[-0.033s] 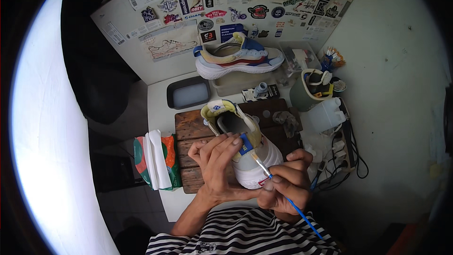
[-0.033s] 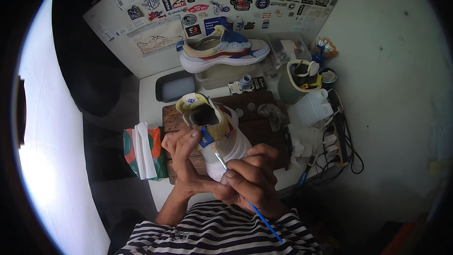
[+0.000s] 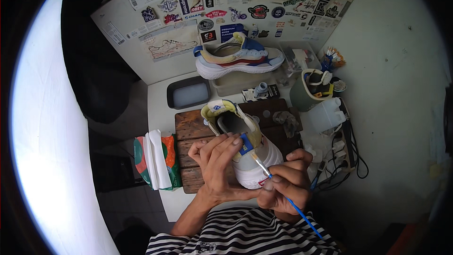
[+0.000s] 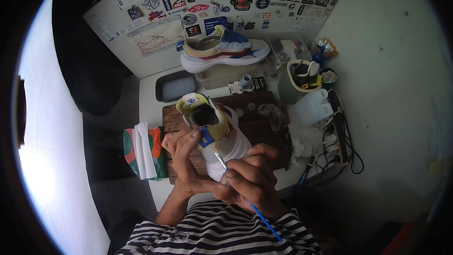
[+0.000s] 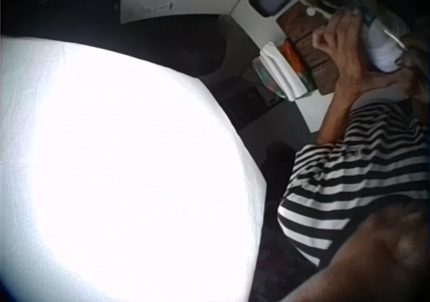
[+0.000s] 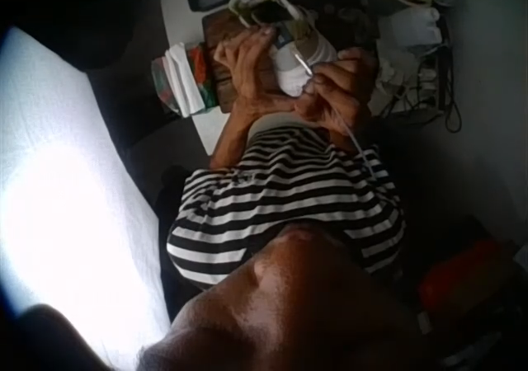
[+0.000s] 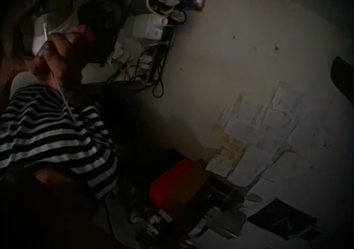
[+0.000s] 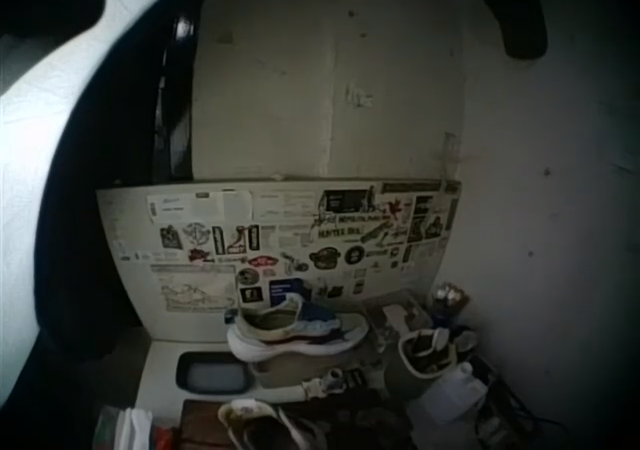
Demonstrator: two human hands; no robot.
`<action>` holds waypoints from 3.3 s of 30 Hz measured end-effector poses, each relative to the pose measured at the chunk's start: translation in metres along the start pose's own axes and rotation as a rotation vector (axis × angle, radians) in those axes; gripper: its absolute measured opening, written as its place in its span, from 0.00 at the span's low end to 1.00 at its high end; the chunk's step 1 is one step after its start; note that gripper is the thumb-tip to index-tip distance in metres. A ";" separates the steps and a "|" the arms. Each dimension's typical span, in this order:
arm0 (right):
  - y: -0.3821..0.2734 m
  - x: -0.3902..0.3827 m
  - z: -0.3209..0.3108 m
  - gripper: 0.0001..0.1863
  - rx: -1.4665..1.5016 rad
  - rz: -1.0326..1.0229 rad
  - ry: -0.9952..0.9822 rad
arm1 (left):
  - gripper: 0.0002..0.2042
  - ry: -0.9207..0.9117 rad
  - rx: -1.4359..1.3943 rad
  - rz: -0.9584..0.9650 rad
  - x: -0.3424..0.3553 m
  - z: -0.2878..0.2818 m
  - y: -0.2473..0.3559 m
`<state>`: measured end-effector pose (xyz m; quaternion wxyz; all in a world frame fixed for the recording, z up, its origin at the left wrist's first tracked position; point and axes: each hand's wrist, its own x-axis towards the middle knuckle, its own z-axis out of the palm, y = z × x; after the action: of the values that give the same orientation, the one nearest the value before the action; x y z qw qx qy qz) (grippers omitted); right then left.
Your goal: Applying detailed white paint to the midsole and upper edges of a multi-colored sneaker using a fine-tipped paintbrush.
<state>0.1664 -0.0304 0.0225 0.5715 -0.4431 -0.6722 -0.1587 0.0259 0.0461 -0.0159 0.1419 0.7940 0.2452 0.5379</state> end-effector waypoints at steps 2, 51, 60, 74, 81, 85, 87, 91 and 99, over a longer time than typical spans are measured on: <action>0.000 0.000 -0.001 0.15 0.002 0.006 -0.006 | 0.48 -0.008 0.003 -0.001 0.000 -0.001 0.000; 0.004 -0.003 0.000 0.15 0.081 -0.005 0.018 | 0.48 -0.011 -0.010 -0.009 0.000 0.000 0.001; 0.004 -0.002 0.001 0.14 0.065 -0.007 0.020 | 0.48 -0.020 -0.008 -0.009 0.000 -0.001 0.002; 0.004 -0.006 -0.001 0.14 0.017 -0.045 0.047 | 0.48 -0.023 -0.017 -0.011 0.003 0.000 0.004; 0.007 -0.009 0.001 0.13 0.023 -0.061 0.089 | 0.48 -0.011 -0.009 -0.010 0.002 0.000 0.005; 0.004 -0.006 0.000 0.13 0.000 -0.031 0.052 | 0.48 -0.016 -0.014 -0.012 0.002 0.001 0.003; 0.003 -0.007 -0.002 0.12 0.033 -0.017 0.054 | 0.48 -0.020 -0.007 -0.007 0.003 -0.001 0.004; 0.001 -0.004 -0.002 0.13 -0.005 -0.021 0.056 | 0.48 -0.023 -0.014 0.000 0.003 0.000 0.003; 0.000 -0.006 -0.004 0.13 -0.004 0.015 0.029 | 0.48 -0.046 -0.008 -0.010 0.004 -0.001 0.005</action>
<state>0.1685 -0.0363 0.0181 0.5816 -0.4471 -0.6600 -0.1623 0.0272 0.0444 -0.0102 0.1534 0.8043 0.2438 0.5198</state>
